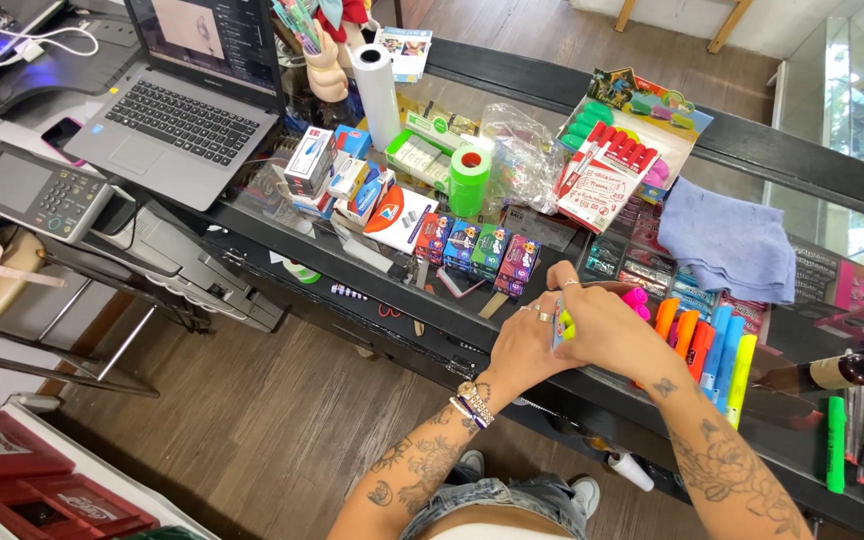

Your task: The person organizes a collection of colorful highlighter markers on a glass counter. They pick up individual markers, remove the caps, and place the markers into a small cardboard box. The person handles markers of various colors, including pink, yellow, orange, blue, and green, arranging them one by one.

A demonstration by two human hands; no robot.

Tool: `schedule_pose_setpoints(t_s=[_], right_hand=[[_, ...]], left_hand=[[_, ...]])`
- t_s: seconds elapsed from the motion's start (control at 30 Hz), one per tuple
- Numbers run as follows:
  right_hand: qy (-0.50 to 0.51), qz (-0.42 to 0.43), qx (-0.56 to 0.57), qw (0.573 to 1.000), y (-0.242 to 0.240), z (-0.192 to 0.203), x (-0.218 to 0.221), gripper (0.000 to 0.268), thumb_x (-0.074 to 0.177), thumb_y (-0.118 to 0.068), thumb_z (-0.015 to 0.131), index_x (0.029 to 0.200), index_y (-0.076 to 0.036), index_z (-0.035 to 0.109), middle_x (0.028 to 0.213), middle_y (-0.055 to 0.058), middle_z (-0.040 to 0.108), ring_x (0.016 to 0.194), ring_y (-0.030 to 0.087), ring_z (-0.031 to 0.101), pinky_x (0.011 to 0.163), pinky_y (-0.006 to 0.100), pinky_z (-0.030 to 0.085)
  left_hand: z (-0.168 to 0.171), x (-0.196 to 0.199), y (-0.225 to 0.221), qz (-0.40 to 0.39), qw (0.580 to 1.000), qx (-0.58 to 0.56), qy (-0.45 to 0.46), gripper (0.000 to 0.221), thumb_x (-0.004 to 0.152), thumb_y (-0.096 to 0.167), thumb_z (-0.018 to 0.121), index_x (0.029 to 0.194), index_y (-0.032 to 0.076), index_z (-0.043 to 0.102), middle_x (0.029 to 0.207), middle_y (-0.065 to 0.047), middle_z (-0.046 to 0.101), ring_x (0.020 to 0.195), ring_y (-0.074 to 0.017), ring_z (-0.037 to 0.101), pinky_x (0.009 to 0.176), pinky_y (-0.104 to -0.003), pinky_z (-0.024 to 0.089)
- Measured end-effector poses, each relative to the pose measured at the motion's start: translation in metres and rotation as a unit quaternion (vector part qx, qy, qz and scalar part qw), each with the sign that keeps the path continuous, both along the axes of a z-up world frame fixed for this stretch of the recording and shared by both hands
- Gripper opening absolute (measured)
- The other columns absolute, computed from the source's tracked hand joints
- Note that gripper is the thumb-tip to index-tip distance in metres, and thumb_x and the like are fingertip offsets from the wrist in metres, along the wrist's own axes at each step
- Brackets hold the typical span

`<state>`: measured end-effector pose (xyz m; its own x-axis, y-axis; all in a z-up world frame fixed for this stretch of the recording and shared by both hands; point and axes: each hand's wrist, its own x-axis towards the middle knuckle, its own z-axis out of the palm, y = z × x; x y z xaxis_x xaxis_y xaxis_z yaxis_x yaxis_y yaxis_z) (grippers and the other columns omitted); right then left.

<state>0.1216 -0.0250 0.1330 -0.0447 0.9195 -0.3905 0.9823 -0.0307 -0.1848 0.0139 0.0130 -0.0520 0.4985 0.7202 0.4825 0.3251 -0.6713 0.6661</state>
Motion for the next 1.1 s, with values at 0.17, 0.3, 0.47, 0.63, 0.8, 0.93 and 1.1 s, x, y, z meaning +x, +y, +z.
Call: schedule_pose_setpoints(t_s=[0.17, 0.3, 0.47, 0.63, 0.8, 0.93, 1.1], right_hand=[[0.014, -0.032, -0.037, 0.999, 0.006, 0.005, -0.011, 0.086, 0.076, -0.035, 0.096, 0.137, 0.009, 0.055, 0.12, 0.033, 0.072, 0.113, 0.053, 0.075, 0.098, 0.058, 0.062], [-0.015, -0.029, -0.018, 0.999, 0.006, 0.002, -0.009, 0.082, 0.074, -0.037, 0.094, 0.134, 0.004, 0.058, 0.116, 0.029, 0.074, 0.109, 0.052, 0.076, 0.094, 0.059, 0.063], [-0.061, 0.02, -0.016, 0.998, 0.009, -0.008, 0.0, 0.087, 0.077, -0.046, 0.089, 0.142, -0.003, 0.051, 0.114, 0.026, 0.076, 0.107, 0.048, 0.078, 0.092, 0.057, 0.063], [-0.055, 0.008, 0.03, 0.998, -0.021, 0.018, 0.002, 0.12, 0.082, -0.054, 0.087, 0.169, -0.009, 0.016, 0.111, 0.026, 0.078, 0.107, 0.047, 0.078, 0.088, 0.064, 0.061], [0.088, -0.114, 0.34, 0.929, -0.111, 0.045, 0.063, 0.066, 0.084, -0.037, 0.082, 0.143, -0.011, 0.069, 0.139, 0.008, 0.073, 0.131, 0.029, 0.062, 0.11, 0.042, 0.045], [-0.031, -0.345, 0.139, 0.928, -0.127, -0.022, 0.145, 0.043, 0.114, -0.036, 0.056, 0.144, -0.007, 0.066, 0.107, 0.005, 0.079, 0.088, 0.03, 0.075, 0.065, 0.05, 0.053], [-0.017, -0.424, 0.086, 0.901, -0.137, -0.109, 0.194, 0.036, 0.102, -0.031, 0.068, 0.096, 0.004, 0.069, 0.17, -0.003, 0.053, 0.106, 0.044, 0.076, 0.078, 0.062, 0.053]], left_hand=[[0.004, -0.002, -0.005, -0.004, 1.0, -0.019, -0.003, 0.091, 0.073, 0.062, 0.079, 0.137, 0.005, 0.049, 0.1, -0.02, 0.068, 0.093, -0.0436, 0.074, 0.087, -0.05, 0.059], [0.012, -0.003, -0.006, 0.005, 1.0, -0.018, -0.009, 0.092, 0.073, 0.065, 0.079, 0.134, 0.002, 0.051, 0.103, -0.024, 0.069, 0.095, -0.0458, 0.073, 0.087, -0.052, 0.058], [-0.001, 0.0, -0.006, 0.007, 0.999, -0.035, -0.009, 0.093, 0.072, 0.065, 0.081, 0.133, 0.001, 0.052, 0.101, -0.023, 0.069, 0.095, -0.0456, 0.074, 0.089, -0.051, 0.059], [0.012, -0.003, -0.001, 0.002, 0.999, -0.039, 0.013, 0.091, 0.07, 0.064, 0.081, 0.135, 0.008, 0.051, 0.097, -0.016, 0.069, 0.091, -0.0411, 0.074, 0.086, -0.049, 0.06], [0.037, -0.009, -0.006, -0.006, 0.996, -0.065, 0.066, 0.093, 0.073, 0.073, 0.081, 0.133, 0.01, 0.049, 0.09, -0.013, 0.071, 0.08, -0.039, 0.07, 0.063, -0.051, 0.051], [0.038, -0.01, -0.006, -0.013, 0.995, -0.06, 0.079, 0.093, 0.073, 0.076, 0.078, 0.131, 0.009, 0.05, 0.091, -0.015, 0.072, 0.08, -0.0384, 0.072, 0.062, -0.05, 0.053], [0.038, -0.009, -0.005, -0.016, 0.994, -0.061, 0.089, 0.093, 0.076, 0.076, 0.076, 0.134, 0.008, 0.05, 0.094, -0.013, 0.071, 0.079, -0.034, 0.071, 0.063, -0.048, 0.055]])
